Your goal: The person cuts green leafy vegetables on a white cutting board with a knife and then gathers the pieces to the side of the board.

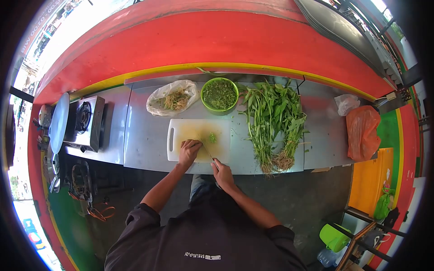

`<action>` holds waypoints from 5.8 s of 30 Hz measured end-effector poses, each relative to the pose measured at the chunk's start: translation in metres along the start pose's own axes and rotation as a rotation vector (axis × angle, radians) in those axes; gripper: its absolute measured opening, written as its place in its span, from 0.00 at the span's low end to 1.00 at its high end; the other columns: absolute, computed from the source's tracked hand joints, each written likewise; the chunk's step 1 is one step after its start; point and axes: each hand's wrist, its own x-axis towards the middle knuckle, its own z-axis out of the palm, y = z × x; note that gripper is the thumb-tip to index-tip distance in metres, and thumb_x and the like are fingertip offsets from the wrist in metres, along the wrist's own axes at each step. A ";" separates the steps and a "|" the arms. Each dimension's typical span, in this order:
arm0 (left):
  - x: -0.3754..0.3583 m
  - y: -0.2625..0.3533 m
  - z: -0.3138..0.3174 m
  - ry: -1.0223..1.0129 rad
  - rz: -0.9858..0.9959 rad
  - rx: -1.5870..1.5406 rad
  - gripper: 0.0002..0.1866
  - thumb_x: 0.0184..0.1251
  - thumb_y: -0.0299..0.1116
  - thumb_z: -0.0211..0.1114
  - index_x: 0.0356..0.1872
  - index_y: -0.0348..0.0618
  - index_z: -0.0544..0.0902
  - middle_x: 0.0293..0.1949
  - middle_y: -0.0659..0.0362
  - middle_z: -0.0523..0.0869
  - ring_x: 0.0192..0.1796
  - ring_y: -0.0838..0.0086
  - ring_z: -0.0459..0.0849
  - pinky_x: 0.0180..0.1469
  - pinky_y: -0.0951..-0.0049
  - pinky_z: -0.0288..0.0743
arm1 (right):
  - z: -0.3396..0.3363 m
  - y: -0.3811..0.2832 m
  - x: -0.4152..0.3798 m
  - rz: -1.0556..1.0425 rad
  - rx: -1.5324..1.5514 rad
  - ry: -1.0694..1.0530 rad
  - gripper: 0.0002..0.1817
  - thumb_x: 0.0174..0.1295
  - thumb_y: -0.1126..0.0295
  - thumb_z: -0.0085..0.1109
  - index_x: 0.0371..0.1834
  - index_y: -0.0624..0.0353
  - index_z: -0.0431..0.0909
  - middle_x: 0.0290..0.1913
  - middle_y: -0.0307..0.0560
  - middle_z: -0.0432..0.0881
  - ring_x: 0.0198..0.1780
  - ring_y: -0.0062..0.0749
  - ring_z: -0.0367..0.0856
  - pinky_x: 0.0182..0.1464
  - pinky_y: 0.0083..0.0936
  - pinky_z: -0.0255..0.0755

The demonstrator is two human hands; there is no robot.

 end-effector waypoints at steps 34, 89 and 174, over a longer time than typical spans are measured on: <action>-0.009 0.000 -0.003 0.009 -0.043 -0.029 0.10 0.62 0.28 0.71 0.44 0.50 0.91 0.47 0.66 0.88 0.53 0.69 0.85 0.56 0.62 0.74 | 0.009 0.000 0.001 -0.090 0.004 0.043 0.21 0.77 0.60 0.59 0.61 0.66 0.82 0.46 0.70 0.87 0.50 0.66 0.86 0.48 0.45 0.81; -0.015 -0.007 -0.017 0.012 0.027 0.054 0.12 0.62 0.28 0.72 0.46 0.50 0.92 0.49 0.65 0.89 0.55 0.67 0.86 0.58 0.61 0.73 | 0.024 -0.012 0.010 -0.106 0.080 0.063 0.17 0.75 0.64 0.62 0.56 0.69 0.83 0.41 0.68 0.87 0.47 0.65 0.87 0.45 0.43 0.80; -0.008 -0.015 -0.013 -0.061 -0.051 -0.185 0.08 0.64 0.25 0.72 0.43 0.41 0.89 0.44 0.57 0.91 0.49 0.62 0.88 0.53 0.61 0.79 | 0.023 -0.015 0.018 -0.048 0.109 0.140 0.18 0.75 0.64 0.60 0.59 0.67 0.82 0.45 0.67 0.88 0.50 0.65 0.86 0.48 0.43 0.80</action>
